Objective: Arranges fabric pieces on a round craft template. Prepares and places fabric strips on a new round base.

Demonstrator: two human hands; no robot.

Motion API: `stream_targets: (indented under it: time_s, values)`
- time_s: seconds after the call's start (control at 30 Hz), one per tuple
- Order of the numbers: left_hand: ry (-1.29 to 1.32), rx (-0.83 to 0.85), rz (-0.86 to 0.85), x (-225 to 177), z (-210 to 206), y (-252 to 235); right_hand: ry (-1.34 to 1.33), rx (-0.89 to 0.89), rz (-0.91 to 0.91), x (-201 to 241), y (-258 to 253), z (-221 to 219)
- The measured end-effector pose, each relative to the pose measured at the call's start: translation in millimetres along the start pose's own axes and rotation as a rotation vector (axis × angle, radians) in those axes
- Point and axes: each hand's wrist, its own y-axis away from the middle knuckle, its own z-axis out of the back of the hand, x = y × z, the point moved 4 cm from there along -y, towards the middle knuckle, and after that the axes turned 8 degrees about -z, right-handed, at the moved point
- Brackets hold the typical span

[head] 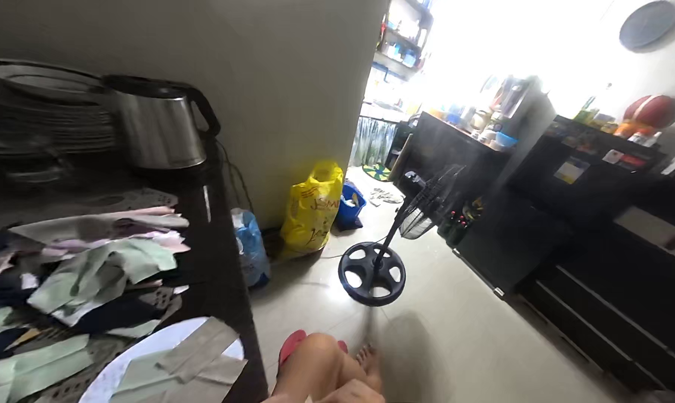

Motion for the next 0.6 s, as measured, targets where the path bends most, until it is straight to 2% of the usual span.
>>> stream_targets:
  time_s: [0.1,0.23,0.43,0.6]
  values:
    - [0.02,-0.183,-0.172,-11.7,13.9,35.2,-0.039,-0.047,-0.002,-8.5,8.2,-8.4]
    - [0.102,-0.403,-0.181,0.2,4.1,39.7,-0.137,-0.074,0.019,-21.2,11.5,-14.2]
    - [0.357,-0.293,0.006,4.3,-0.9,37.2,-0.432,-0.052,-0.167,-38.0,16.3,-16.8]
    - [0.417,-0.257,0.044,5.8,-6.7,35.0,-0.58,-0.026,-0.263,-46.5,20.6,-16.3]
